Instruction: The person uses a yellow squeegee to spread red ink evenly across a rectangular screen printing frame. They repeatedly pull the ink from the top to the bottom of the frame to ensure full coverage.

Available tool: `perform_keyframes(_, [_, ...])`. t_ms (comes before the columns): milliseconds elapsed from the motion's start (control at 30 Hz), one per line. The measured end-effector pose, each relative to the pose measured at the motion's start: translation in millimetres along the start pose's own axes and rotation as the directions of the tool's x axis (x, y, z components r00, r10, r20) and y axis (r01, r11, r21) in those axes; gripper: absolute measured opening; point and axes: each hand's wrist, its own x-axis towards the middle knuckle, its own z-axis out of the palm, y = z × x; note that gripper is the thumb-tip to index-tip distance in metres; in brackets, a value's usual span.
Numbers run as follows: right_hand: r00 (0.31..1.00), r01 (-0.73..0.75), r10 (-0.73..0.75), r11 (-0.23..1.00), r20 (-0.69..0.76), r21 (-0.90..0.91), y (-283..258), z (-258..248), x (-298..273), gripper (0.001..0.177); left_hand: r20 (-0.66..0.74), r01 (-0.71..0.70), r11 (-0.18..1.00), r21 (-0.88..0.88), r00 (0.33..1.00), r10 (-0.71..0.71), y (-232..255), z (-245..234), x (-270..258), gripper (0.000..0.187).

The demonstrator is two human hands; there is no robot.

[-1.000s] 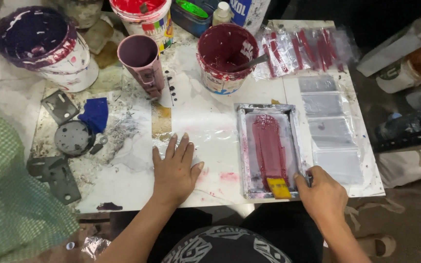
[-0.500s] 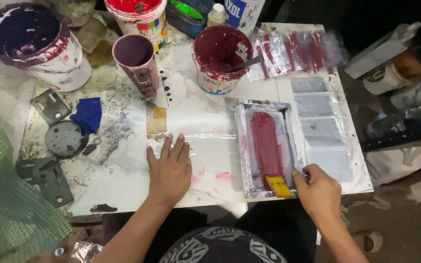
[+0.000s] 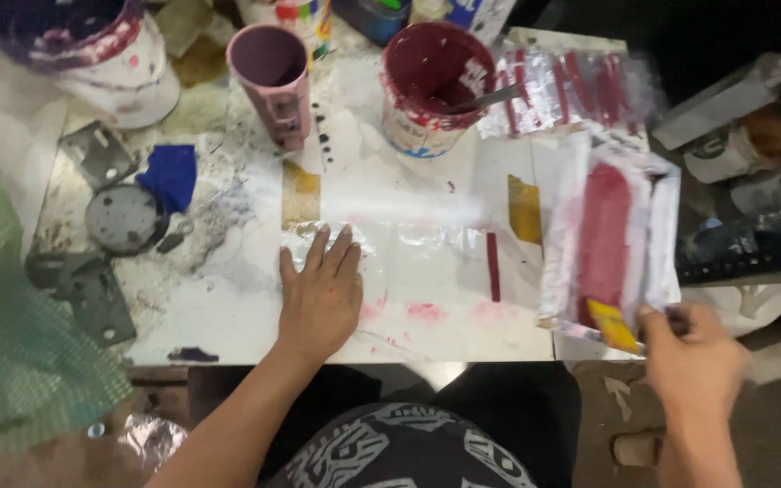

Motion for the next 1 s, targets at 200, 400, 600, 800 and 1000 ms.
perform_keyframes(200, [0.997, 0.022, -0.02, 0.999, 0.069, -0.025, -28, -4, -14, 0.033, -0.007, 0.021, 1.0, -0.021, 1.0, -0.021, 1, 0, -1, 0.04])
perform_keyframes(400, [0.972, 0.015, -0.004, 0.999, 0.233, -0.042, -61, 13, -39, 0.035, 0.04, 0.058, 0.997, -0.044, 0.998, -0.057, -1, 3, -3, 0.048])
perform_keyframes(600, [0.956, 0.079, -0.076, 0.997, 0.284, 0.001, -77, 31, -57, 0.037, -0.289, 0.035, 0.983, -0.179, 0.954, -0.086, -2, -3, -5, 0.042])
perform_keyframes(800, [0.959, 0.242, -0.248, 0.969, 0.138, 0.056, -73, 59, -67, 0.034, 0.514, 0.575, 0.67, -0.47, 0.795, -0.322, 62, -70, 19, 0.054])
perform_keyframes(1000, [0.951, 0.268, -0.274, 0.962, 0.142, 0.057, -78, 69, -75, 0.032, 0.692, 0.743, 0.579, -0.336, 0.612, -0.383, 82, -74, 26, 0.055])
